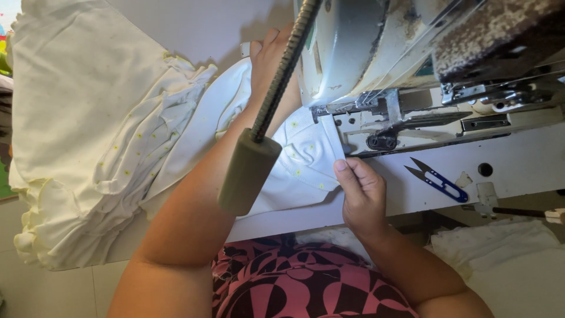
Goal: Trimming loose threads from white garments using small snips at a sewing workstation.
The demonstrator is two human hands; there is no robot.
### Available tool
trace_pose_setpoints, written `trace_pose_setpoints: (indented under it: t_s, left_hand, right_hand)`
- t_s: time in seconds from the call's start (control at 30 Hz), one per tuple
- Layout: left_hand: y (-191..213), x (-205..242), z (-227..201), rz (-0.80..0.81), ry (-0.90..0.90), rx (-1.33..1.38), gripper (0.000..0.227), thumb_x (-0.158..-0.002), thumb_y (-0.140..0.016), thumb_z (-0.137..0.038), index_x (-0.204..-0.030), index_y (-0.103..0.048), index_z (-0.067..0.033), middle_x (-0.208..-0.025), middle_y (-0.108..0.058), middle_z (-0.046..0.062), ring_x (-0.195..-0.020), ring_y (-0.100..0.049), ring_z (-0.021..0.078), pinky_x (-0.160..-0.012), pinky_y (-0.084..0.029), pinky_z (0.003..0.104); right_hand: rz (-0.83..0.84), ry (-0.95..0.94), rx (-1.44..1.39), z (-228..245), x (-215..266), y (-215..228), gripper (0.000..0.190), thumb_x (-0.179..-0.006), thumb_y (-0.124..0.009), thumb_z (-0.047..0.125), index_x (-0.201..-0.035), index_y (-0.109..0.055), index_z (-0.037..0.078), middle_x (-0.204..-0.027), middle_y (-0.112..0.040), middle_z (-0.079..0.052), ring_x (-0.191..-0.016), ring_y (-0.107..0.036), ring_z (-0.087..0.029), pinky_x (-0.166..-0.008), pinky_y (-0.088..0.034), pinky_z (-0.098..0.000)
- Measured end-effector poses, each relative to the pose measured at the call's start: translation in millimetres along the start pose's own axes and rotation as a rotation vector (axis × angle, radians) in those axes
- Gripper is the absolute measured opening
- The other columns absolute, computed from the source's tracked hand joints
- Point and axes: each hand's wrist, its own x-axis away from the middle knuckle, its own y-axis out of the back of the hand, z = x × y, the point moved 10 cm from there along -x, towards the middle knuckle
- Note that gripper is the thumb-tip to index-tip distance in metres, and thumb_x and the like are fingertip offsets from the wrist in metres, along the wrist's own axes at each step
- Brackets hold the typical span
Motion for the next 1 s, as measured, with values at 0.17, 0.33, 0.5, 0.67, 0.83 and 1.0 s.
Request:
trace_pose_setpoints:
  t_s: [0.17,0.33,0.5,0.67,0.83,1.0]
  left_hand:
    - [-7,-4,5,0.02,0.0,-0.069,0.031,-0.078,-0.031,0.005,-0.07,-0.049,-0.0195,-0.085,-0.058,0.0,-0.088,-0.05,0.0232,-0.08,-0.034,0.037]
    - [-10,-6,6,0.0,0.021,-0.134,0.02,-0.076,-0.042,-0.004,-0.068,-0.049,-0.0203,-0.079,-0.052,-0.002,-0.084,-0.051,0.0222,-0.078,-0.033,0.037]
    - [-21,-10,16,0.018,0.059,-0.158,0.026,-0.083,-0.039,0.002,-0.07,-0.046,-0.0196,-0.08,-0.05,-0.001,-0.087,-0.049,0.0217,-0.079,-0.032,0.037]
    - [-17,-10,12,0.058,0.14,-0.115,0.032,-0.081,-0.033,0.003,-0.074,-0.052,-0.0211,-0.085,-0.056,-0.002,-0.088,-0.049,0.0206,-0.083,-0.032,0.035]
    - [-33,-20,29,0.098,0.101,-0.121,0.023,-0.091,-0.036,-0.014,-0.082,-0.056,-0.0215,-0.089,-0.058,0.0,-0.091,-0.05,0.0215,-0.083,-0.031,0.038]
    - [-16,-9,10,0.04,0.079,-0.089,0.031,-0.089,-0.033,-0.001,-0.076,-0.054,-0.0202,-0.087,-0.059,0.003,-0.089,-0.052,0.024,-0.082,-0.033,0.037]
  right_hand:
    - [-0.011,0.015,0.008,1,-3,-2,0.027,-0.105,-0.059,0.023,-0.088,-0.068,0.006,-0.075,-0.057,0.008,-0.075,-0.051,-0.007,-0.067,-0.043,-0.0251]
    - [-0.041,0.021,0.002,-2,-3,-1,0.027,-0.105,-0.059,0.023,-0.085,-0.066,0.006,-0.072,-0.054,0.009,-0.072,-0.048,-0.007,-0.065,-0.041,-0.0253]
    - [-0.04,0.043,0.014,-1,-1,0,0.027,-0.105,-0.058,0.023,-0.085,-0.065,0.006,-0.073,-0.054,0.008,-0.073,-0.048,-0.007,-0.065,-0.041,-0.0257]
    - [-0.048,0.058,0.042,-2,0,1,0.028,-0.105,-0.058,0.023,-0.085,-0.065,0.006,-0.072,-0.054,0.008,-0.072,-0.048,-0.007,-0.065,-0.041,-0.026]
    - [-0.033,0.065,0.08,0,-2,-1,0.029,-0.106,-0.058,0.025,-0.085,-0.065,0.006,-0.072,-0.051,0.009,-0.071,-0.045,-0.006,-0.063,-0.039,-0.026]
    - [-0.039,0.064,0.082,5,-2,-1,0.03,-0.106,-0.057,0.025,-0.082,-0.062,0.007,-0.07,-0.048,0.009,-0.07,-0.044,-0.007,-0.063,-0.038,-0.026]
